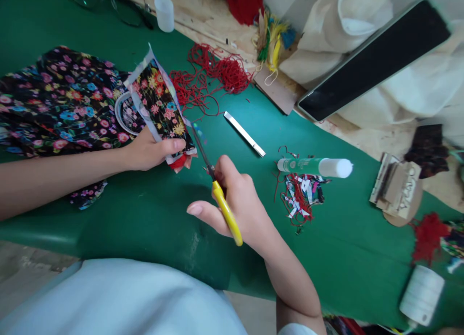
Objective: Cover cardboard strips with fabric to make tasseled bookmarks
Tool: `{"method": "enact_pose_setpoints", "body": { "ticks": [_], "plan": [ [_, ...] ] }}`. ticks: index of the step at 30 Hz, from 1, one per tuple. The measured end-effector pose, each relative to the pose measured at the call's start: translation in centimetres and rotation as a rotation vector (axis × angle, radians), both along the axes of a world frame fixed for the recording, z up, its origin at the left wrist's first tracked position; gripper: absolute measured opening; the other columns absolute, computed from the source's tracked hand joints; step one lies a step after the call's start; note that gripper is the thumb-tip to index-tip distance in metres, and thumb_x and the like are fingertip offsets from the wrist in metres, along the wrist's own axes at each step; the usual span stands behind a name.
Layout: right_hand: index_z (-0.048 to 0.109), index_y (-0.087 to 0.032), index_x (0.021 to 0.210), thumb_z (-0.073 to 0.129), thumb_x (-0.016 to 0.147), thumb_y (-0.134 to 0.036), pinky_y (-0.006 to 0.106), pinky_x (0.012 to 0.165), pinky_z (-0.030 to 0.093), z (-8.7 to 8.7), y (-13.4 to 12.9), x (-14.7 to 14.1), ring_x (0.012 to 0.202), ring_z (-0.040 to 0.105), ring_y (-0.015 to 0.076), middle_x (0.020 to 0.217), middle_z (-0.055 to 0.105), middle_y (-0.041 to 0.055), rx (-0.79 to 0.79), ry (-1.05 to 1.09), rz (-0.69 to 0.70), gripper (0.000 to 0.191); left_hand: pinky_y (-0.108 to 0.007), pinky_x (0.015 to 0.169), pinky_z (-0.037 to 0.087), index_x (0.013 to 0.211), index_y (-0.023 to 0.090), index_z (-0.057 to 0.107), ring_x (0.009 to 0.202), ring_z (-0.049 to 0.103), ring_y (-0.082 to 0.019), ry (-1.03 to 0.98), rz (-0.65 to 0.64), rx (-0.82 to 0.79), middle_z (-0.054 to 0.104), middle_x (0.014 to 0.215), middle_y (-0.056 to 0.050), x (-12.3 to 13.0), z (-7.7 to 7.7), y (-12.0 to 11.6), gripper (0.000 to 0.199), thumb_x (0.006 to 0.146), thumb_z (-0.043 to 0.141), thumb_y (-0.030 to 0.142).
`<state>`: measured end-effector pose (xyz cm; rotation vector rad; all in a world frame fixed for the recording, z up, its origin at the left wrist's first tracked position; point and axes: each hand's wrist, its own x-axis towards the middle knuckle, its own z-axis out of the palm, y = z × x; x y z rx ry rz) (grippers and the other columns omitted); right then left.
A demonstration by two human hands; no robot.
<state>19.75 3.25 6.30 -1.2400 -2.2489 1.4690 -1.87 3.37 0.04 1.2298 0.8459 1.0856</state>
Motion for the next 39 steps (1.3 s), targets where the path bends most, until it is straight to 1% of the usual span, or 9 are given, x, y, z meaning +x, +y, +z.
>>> {"method": "enact_pose_setpoints", "body": {
  "ticks": [4, 7, 10, 15, 22, 27, 34, 37, 39],
  "plan": [
    [0.041, -0.026, 0.086, 0.06, 0.075, -0.079, 0.026, 0.038, 0.024, -0.8, 0.1, 0.2, 0.041, 0.035, 0.0101, 0.052, 0.044, -0.0078, 0.084, 0.255, -0.259, 0.057, -0.019, 0.049, 0.047, 0.07, 0.016, 0.068, 0.05, 0.056, -0.009, 0.025, -0.008, -0.002, 0.066, 0.06, -0.001, 0.1, 0.0, -0.1, 0.048, 0.09, 0.056, 0.058],
    [0.042, -0.027, 0.086, 0.072, 0.077, -0.061, 0.026, 0.037, 0.029, -1.5, 0.0, -0.2, 0.041, 0.039, 0.0103, 0.056, 0.051, -0.007, 0.174, 0.408, -0.371, 0.047, -0.019, 0.056, 0.05, 0.068, 0.015, 0.064, 0.053, 0.056, -0.009, 0.084, -0.087, 0.04, 0.065, 0.058, -0.001, 0.1, 0.2, -0.3, 0.046, 0.089, 0.058, 0.056],
    [0.038, -0.027, 0.083, 0.083, 0.071, -0.046, 0.025, 0.038, 0.031, -1.6, -0.1, -0.9, 0.043, 0.039, 0.0082, 0.064, 0.056, -0.0067, 0.208, 0.34, -0.433, 0.051, -0.019, 0.063, 0.05, 0.071, 0.016, 0.064, 0.058, 0.058, -0.01, 0.2, -0.227, 0.167, 0.066, 0.061, 0.0, 0.1, 0.2, -0.4, 0.035, 0.089, 0.062, 0.046],
    [0.035, -0.027, 0.077, 0.083, 0.07, -0.042, 0.024, 0.037, 0.025, -1.7, -0.8, -2.0, 0.043, 0.029, 0.0062, 0.059, 0.039, -0.0104, 0.291, 0.268, -0.448, 0.051, -0.021, 0.074, 0.051, 0.083, 0.016, 0.071, 0.07, 0.065, -0.014, 0.274, -0.381, 0.376, 0.072, 0.073, -0.003, 0.1, -0.2, -0.2, 0.023, 0.091, 0.058, 0.033],
    [0.034, -0.028, 0.08, 0.081, 0.074, -0.045, 0.023, 0.036, 0.026, -2.2, -1.1, -2.0, 0.042, 0.034, 0.0064, 0.06, 0.042, -0.0103, 0.188, 0.36, -0.433, 0.05, -0.025, 0.089, 0.052, 0.088, 0.019, 0.073, 0.088, 0.069, -0.018, 0.257, -0.279, 0.377, 0.076, 0.092, -0.005, 0.2, -0.3, -0.6, 0.018, 0.088, 0.063, 0.033],
    [0.035, -0.028, 0.081, 0.082, 0.072, -0.048, 0.025, 0.038, 0.029, -2.2, -0.9, -1.8, 0.043, 0.04, 0.0076, 0.063, 0.049, -0.0087, 0.076, 0.294, -0.367, 0.052, -0.03, 0.094, 0.055, 0.086, 0.018, 0.072, 0.097, 0.07, -0.021, 0.096, -0.163, 0.165, 0.076, 0.091, -0.005, 0.2, -0.6, -0.7, 0.017, 0.083, 0.07, 0.034],
    [0.033, -0.028, 0.083, 0.08, 0.073, -0.049, 0.027, 0.042, 0.03, -1.3, 0.3, -1.0, 0.048, 0.045, 0.0105, 0.069, 0.058, -0.0052, 0.18, 0.286, -0.445, 0.053, -0.038, 0.103, 0.053, 0.099, 0.015, 0.065, 0.108, 0.068, -0.023, 0.105, 0.092, -0.043, 0.074, 0.107, -0.006, 0.7, -0.2, -0.3, 0.03, 0.079, 0.074, 0.035],
    [0.035, -0.027, 0.084, 0.075, 0.076, -0.052, 0.027, 0.044, 0.027, -0.2, 1.3, 0.5, 0.047, 0.039, 0.0105, 0.062, 0.049, -0.0074, 0.179, 0.198, -0.327, 0.048, -0.042, 0.107, 0.05, 0.103, 0.016, 0.063, 0.115, 0.066, -0.025, 0.07, 0.206, -0.094, 0.071, 0.118, -0.008, 0.8, -0.6, 0.1, 0.042, 0.073, 0.08, 0.039],
    [0.036, -0.026, 0.082, 0.072, 0.079, -0.054, 0.027, 0.045, 0.026, 0.7, 1.7, 1.3, 0.049, 0.039, 0.0108, 0.061, 0.044, -0.0073, 0.146, 0.025, -0.169, 0.045, -0.043, 0.11, 0.049, 0.103, 0.018, 0.062, 0.119, 0.064, -0.026, -0.029, 0.248, -0.101, 0.07, 0.121, -0.008, 0.8, -1.0, 0.4, 0.048, 0.068, 0.084, 0.041]
  ]
}}
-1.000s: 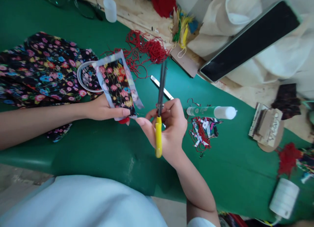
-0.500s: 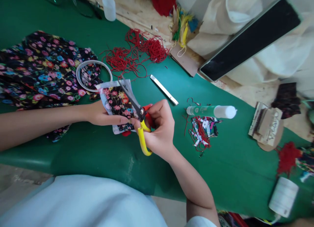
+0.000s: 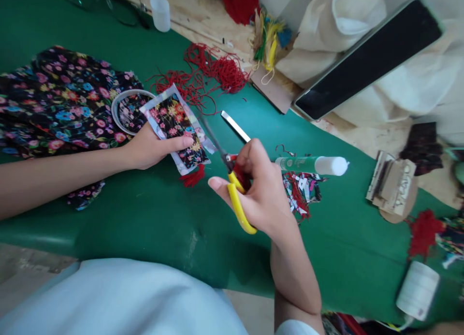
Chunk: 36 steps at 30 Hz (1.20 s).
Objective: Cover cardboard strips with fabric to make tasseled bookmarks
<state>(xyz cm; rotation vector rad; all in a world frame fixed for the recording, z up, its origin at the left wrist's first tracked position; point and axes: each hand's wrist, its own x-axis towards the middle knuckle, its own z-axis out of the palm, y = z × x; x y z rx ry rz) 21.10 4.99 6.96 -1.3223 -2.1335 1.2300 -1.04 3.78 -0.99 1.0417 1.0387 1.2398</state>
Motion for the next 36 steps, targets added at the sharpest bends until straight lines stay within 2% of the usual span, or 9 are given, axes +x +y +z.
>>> {"method": "enact_pose_setpoints", "body": {
  "ticks": [3, 7, 10, 18, 23, 28, 36],
  "plan": [
    [0.036, -0.025, 0.078, 0.069, 0.079, -0.06, 0.027, 0.047, 0.025, 1.2, 0.3, 0.5, 0.047, 0.037, 0.0104, 0.057, 0.042, -0.0071, 0.062, -0.31, 0.113, 0.047, -0.046, 0.112, 0.047, 0.102, 0.02, 0.062, 0.124, 0.062, -0.028, -0.15, 0.031, -0.038, 0.071, 0.117, -0.006, 0.1, -0.2, 0.3, 0.054, 0.061, 0.089, 0.043],
    [0.035, -0.025, 0.079, 0.057, 0.08, -0.071, 0.027, 0.047, 0.021, 2.1, 0.3, 0.5, 0.042, 0.036, 0.0117, 0.05, 0.041, -0.0066, 0.225, -0.622, 0.11, 0.051, -0.048, 0.105, 0.053, 0.098, 0.02, 0.064, 0.114, 0.068, -0.028, -0.267, 0.035, -0.149, 0.074, 0.104, -0.002, 0.0, 0.1, 0.3, 0.053, 0.058, 0.091, 0.042],
    [0.037, -0.024, 0.083, 0.05, 0.082, -0.075, 0.027, 0.047, 0.019, 2.3, 0.3, 0.6, 0.04, 0.04, 0.0139, 0.05, 0.044, -0.0048, 0.27, -0.779, 0.144, 0.053, -0.044, 0.1, 0.057, 0.098, 0.021, 0.065, 0.11, 0.07, -0.026, -0.31, 0.003, -0.185, 0.075, 0.103, 0.0, -0.1, 0.3, 0.3, 0.05, 0.06, 0.09, 0.04],
    [0.038, -0.024, 0.085, 0.043, 0.085, -0.076, 0.028, 0.047, 0.018, 2.3, 0.1, 0.8, 0.04, 0.044, 0.0161, 0.05, 0.046, -0.0032, 0.329, -0.797, 0.157, 0.053, -0.04, 0.098, 0.058, 0.101, 0.021, 0.063, 0.116, 0.068, -0.027, -0.278, -0.073, -0.121, 0.076, 0.11, -0.003, -0.1, 0.0, 0.4, 0.052, 0.063, 0.088, 0.044],
    [0.038, -0.024, 0.087, 0.042, 0.084, -0.077, 0.027, 0.048, 0.017, 2.5, -0.1, 0.8, 0.041, 0.045, 0.0169, 0.052, 0.049, -0.0023, 0.323, -0.832, 0.157, 0.054, -0.035, 0.094, 0.059, 0.098, 0.021, 0.064, 0.115, 0.068, -0.026, -0.33, -0.065, -0.174, 0.076, 0.109, -0.003, -0.2, 0.1, 0.5, 0.054, 0.056, 0.092, 0.041],
    [0.039, -0.024, 0.087, 0.044, 0.084, -0.076, 0.028, 0.048, 0.016, 2.4, -0.2, 0.8, 0.042, 0.048, 0.0191, 0.051, 0.049, -0.0017, 0.328, -0.846, 0.168, 0.053, -0.036, 0.09, 0.061, 0.097, 0.021, 0.066, 0.108, 0.071, -0.025, -0.323, -0.088, -0.202, 0.076, 0.106, -0.001, -0.3, 0.1, 0.4, 0.052, 0.058, 0.091, 0.045],
    [0.038, -0.023, 0.088, 0.041, 0.087, -0.075, 0.028, 0.049, 0.016, 2.0, -0.3, 0.5, 0.043, 0.051, 0.019, 0.051, 0.051, -0.0013, 0.335, -0.847, 0.157, 0.052, -0.035, 0.086, 0.063, 0.098, 0.021, 0.065, 0.108, 0.071, -0.026, -0.3, -0.108, -0.186, 0.076, 0.107, -0.001, -0.3, 0.2, 0.4, 0.053, 0.06, 0.089, 0.048]
  ]
}}
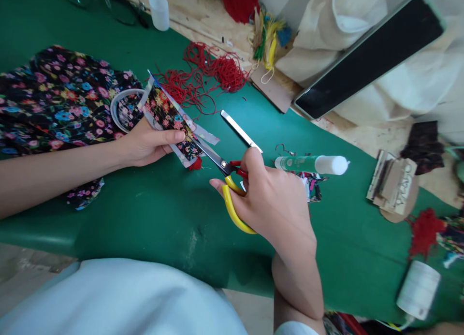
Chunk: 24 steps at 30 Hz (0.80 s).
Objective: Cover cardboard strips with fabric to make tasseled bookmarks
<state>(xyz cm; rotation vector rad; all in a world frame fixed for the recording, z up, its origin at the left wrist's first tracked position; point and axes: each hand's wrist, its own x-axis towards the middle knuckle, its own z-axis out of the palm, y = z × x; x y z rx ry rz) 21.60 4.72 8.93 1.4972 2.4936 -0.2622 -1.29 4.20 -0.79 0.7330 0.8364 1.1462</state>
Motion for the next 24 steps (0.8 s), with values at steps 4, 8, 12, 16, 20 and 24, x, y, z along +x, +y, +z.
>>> {"method": "enact_pose_setpoints", "body": {
  "ticks": [4, 8, 12, 16, 20, 24],
  "plan": [
    [0.039, -0.023, 0.088, 0.041, 0.089, -0.072, 0.028, 0.049, 0.017, -0.4, 0.0, -0.2, 0.043, 0.05, 0.019, 0.052, 0.05, -0.0012, -0.008, 0.059, 0.014, 0.049, -0.037, 0.086, 0.063, 0.098, 0.022, 0.065, 0.109, 0.071, -0.027, 0.014, -0.027, 0.017, 0.076, 0.106, -0.002, -0.1, -0.1, 0.0, 0.051, 0.062, 0.088, 0.049],
    [0.041, -0.023, 0.087, 0.044, 0.089, -0.068, 0.028, 0.049, 0.018, -0.5, -0.1, -0.4, 0.042, 0.046, 0.0174, 0.051, 0.048, -0.0024, -0.027, 0.133, 0.036, 0.045, -0.038, 0.086, 0.062, 0.097, 0.021, 0.065, 0.106, 0.072, -0.026, 0.059, -0.032, 0.044, 0.076, 0.103, -0.002, -0.2, -0.1, 0.0, 0.05, 0.064, 0.086, 0.052],
    [0.042, -0.023, 0.085, 0.047, 0.089, -0.066, 0.027, 0.049, 0.018, -0.5, -0.2, -0.6, 0.043, 0.043, 0.0159, 0.052, 0.046, -0.003, -0.032, 0.186, 0.036, 0.043, -0.038, 0.094, 0.059, 0.091, 0.019, 0.064, 0.108, 0.071, -0.025, 0.071, -0.022, 0.082, 0.076, 0.104, -0.002, 0.1, -0.1, 0.0, 0.049, 0.061, 0.088, 0.049],
    [0.039, -0.024, 0.082, 0.049, 0.088, -0.064, 0.027, 0.049, 0.018, -0.6, -0.2, -0.9, 0.043, 0.039, 0.014, 0.052, 0.043, -0.0044, -0.055, 0.22, 0.012, 0.042, -0.04, 0.098, 0.057, 0.093, 0.018, 0.064, 0.11, 0.07, -0.025, 0.083, -0.008, 0.111, 0.076, 0.105, -0.004, 0.3, -0.1, -0.1, 0.051, 0.059, 0.089, 0.048],
    [0.036, -0.025, 0.079, 0.052, 0.088, -0.061, 0.026, 0.048, 0.019, -0.6, -0.2, -1.1, 0.042, 0.031, 0.0112, 0.051, 0.036, -0.0072, -0.147, 0.306, 0.0, 0.041, -0.039, 0.097, 0.057, 0.091, 0.018, 0.065, 0.107, 0.071, -0.024, 0.06, -0.024, 0.085, 0.076, 0.102, -0.004, 0.3, -0.1, -0.1, 0.051, 0.059, 0.09, 0.048],
    [0.034, -0.025, 0.076, 0.054, 0.087, -0.061, 0.026, 0.047, 0.019, -0.7, -0.1, -1.1, 0.042, 0.029, 0.0105, 0.049, 0.032, -0.0086, -0.231, 0.355, -0.031, 0.043, -0.039, 0.093, 0.059, 0.092, 0.018, 0.064, 0.105, 0.072, -0.025, 0.071, -0.039, 0.081, 0.076, 0.102, -0.005, 0.2, -0.2, -0.2, 0.052, 0.059, 0.089, 0.05]
  ]
}}
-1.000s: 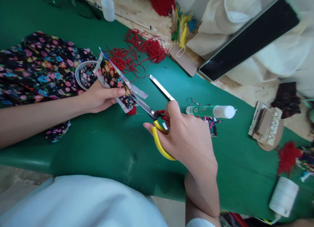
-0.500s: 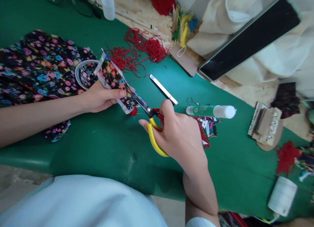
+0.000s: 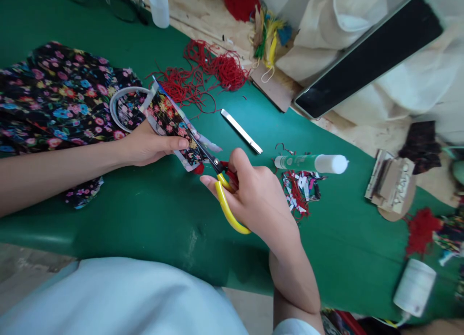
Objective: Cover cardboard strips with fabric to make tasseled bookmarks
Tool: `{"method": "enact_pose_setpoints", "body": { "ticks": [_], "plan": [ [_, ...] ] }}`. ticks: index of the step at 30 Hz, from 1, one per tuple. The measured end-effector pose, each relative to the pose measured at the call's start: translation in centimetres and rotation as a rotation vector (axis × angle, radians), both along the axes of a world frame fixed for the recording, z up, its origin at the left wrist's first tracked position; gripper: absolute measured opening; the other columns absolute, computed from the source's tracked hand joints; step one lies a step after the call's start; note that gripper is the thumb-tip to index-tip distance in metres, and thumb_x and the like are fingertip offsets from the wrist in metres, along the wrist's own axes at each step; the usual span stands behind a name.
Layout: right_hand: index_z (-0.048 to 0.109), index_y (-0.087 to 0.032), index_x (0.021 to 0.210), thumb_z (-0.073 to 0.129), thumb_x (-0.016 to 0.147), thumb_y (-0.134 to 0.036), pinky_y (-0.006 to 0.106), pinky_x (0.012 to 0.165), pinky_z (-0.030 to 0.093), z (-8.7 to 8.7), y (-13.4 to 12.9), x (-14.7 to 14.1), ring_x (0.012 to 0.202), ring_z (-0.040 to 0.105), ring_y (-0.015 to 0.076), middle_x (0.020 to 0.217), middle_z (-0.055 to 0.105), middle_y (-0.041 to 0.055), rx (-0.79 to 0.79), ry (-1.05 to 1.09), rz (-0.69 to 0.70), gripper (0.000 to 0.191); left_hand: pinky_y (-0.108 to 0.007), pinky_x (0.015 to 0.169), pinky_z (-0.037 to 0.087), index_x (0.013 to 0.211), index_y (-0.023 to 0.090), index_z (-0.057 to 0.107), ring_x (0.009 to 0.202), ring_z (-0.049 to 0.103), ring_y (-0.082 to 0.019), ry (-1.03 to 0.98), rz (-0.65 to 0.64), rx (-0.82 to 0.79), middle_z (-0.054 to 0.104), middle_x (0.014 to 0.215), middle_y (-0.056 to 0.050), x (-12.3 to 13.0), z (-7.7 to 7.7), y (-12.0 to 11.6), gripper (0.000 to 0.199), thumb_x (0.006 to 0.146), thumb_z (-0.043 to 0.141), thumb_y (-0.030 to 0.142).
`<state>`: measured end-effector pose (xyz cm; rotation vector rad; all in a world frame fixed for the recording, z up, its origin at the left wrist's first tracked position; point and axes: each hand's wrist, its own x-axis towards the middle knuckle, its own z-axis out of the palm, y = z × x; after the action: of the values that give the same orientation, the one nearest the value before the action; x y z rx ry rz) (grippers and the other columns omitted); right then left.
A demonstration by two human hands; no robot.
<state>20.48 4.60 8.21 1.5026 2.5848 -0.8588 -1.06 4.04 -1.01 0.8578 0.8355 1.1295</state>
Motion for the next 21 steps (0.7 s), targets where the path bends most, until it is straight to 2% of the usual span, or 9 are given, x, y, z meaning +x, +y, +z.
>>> {"method": "enact_pose_setpoints", "body": {
  "ticks": [7, 11, 16, 21],
  "plan": [
    [0.032, -0.026, 0.073, 0.052, 0.087, -0.065, 0.024, 0.043, 0.021, -0.9, 0.5, -0.1, 0.04, 0.026, 0.0093, 0.046, 0.036, -0.009, -0.173, 0.078, 0.004, 0.046, -0.037, 0.081, 0.063, 0.105, 0.021, 0.061, 0.093, 0.074, -0.024, 0.05, 0.014, -0.058, 0.075, 0.1, -0.002, 0.1, -0.2, -0.1, 0.06, 0.06, 0.088, 0.049],
    [0.032, -0.026, 0.073, 0.048, 0.09, -0.063, 0.025, 0.044, 0.024, -0.9, 0.6, -0.4, 0.04, 0.035, 0.0116, 0.043, 0.038, -0.0084, -0.273, 0.074, 0.005, 0.044, -0.04, 0.079, 0.064, 0.107, 0.021, 0.06, 0.094, 0.074, -0.026, 0.058, 0.012, -0.056, 0.074, 0.099, -0.002, 0.1, 0.1, 0.0, 0.06, 0.061, 0.087, 0.049],
    [0.032, -0.026, 0.075, 0.047, 0.091, -0.061, 0.027, 0.046, 0.024, -0.9, 0.4, -0.3, 0.041, 0.037, 0.0124, 0.046, 0.041, -0.0077, -0.298, 0.059, 0.005, 0.042, -0.046, 0.083, 0.064, 0.11, 0.021, 0.059, 0.099, 0.073, -0.028, 0.052, 0.002, -0.066, 0.075, 0.101, -0.003, 0.1, 0.2, 0.0, 0.057, 0.064, 0.086, 0.043],
    [0.033, -0.026, 0.075, 0.044, 0.092, -0.064, 0.027, 0.046, 0.024, -1.2, 0.1, -0.2, 0.042, 0.039, 0.0133, 0.047, 0.042, -0.0064, -0.303, 0.02, -0.009, 0.043, -0.045, 0.082, 0.064, 0.11, 0.021, 0.058, 0.098, 0.074, -0.028, 0.014, -0.006, -0.099, 0.074, 0.101, -0.002, 0.1, 0.3, 0.0, 0.058, 0.063, 0.087, 0.038]
  ]
}}
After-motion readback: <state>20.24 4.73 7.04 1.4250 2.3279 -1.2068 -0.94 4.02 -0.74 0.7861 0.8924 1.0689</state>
